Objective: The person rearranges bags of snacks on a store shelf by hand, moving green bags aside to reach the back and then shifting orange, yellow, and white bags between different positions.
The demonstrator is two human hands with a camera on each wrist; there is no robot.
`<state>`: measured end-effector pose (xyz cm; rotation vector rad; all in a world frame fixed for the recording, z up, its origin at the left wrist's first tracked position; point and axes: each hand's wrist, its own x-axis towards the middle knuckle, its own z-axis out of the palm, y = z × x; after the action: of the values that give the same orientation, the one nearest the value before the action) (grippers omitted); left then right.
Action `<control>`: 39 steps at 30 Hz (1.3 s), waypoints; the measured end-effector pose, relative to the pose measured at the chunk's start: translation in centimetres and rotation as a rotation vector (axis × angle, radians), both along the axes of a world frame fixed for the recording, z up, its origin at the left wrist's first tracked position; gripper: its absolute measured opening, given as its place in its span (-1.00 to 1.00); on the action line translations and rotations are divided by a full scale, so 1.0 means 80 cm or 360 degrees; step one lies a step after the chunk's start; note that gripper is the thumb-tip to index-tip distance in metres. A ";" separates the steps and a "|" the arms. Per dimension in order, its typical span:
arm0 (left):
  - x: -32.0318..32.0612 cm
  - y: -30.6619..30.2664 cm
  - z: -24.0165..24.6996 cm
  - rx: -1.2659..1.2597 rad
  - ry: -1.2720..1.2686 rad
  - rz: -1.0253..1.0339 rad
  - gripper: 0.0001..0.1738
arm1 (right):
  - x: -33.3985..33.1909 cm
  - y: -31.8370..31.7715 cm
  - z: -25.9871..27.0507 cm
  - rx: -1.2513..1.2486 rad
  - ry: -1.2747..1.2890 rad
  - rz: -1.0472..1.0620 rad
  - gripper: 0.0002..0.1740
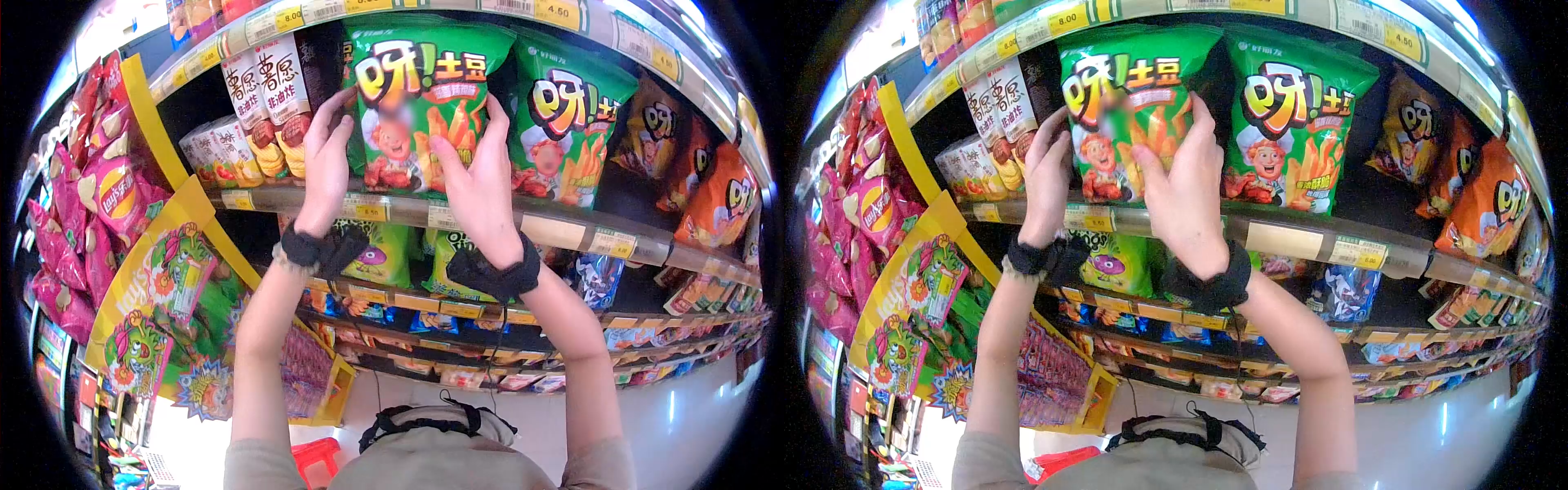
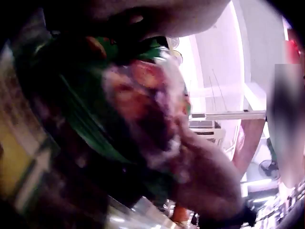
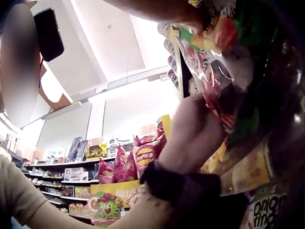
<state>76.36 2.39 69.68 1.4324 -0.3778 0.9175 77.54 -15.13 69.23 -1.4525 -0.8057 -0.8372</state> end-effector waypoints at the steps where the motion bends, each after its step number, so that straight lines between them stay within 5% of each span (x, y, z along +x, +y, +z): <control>1: -0.007 -0.005 -0.006 0.0094 -0.0056 0.0041 -0.56 | 0.006 0.003 0.000 0.0026 0.0081 0.0001 -0.28; 3: -0.038 -0.048 -0.005 0.0061 -0.0089 -0.0174 -0.40 | 0.019 0.012 0.000 0.0044 0.0060 -0.0037 -0.29; 6: -0.028 -0.043 -0.015 0.0842 -0.0121 0.0247 -0.07 | 0.023 0.018 0.007 0.0077 0.0095 0.0007 -0.31; 9: -0.018 -0.041 -0.007 0.1254 -0.0343 0.0590 -0.04 | 0.030 0.022 0.004 0.0071 0.0055 -0.0184 -0.31; 15: -0.008 -0.037 0.000 0.1387 -0.0178 0.0566 0.03 | 0.047 0.029 0.000 0.0024 -0.0002 -0.0263 -0.25; 19: -0.004 -0.041 -0.016 0.1357 -0.0003 0.0375 0.07 | 0.035 0.025 -0.012 -0.0317 0.0109 -0.0662 -0.19; 23: -0.015 -0.047 -0.013 0.1385 -0.0014 0.0578 -0.10 | 0.014 0.029 -0.014 -0.0340 -0.0242 -0.0813 -0.06; 26: -0.039 -0.060 -0.013 0.1316 -0.0502 0.0758 -0.26 | -0.047 0.005 -0.017 -0.0327 -0.0460 -0.0447 -0.01; 28: -0.077 -0.068 -0.018 0.1042 -0.0524 0.0535 -0.30 | -0.082 -0.022 -0.035 -0.0307 -0.0623 -0.0046 -0.05; 29: -0.110 -0.063 -0.030 0.1256 -0.0362 0.0599 -0.23 | -0.108 -0.039 -0.039 -0.0334 -0.0447 0.0238 -0.09; 33: -0.139 -0.126 -0.106 0.1063 -0.0962 -0.0111 -0.10 | -0.141 -0.061 -0.118 -0.0669 -0.0325 0.0723 0.03; 39: -0.116 -0.193 -0.174 0.0889 -0.1030 -0.0463 0.11 | -0.140 -0.109 -0.148 -0.0783 0.0268 0.0851 0.21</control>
<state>67.07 -13.06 55.78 1.4836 -1.3766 1.0650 66.37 -23.86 57.39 -1.5901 -1.2522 -0.1072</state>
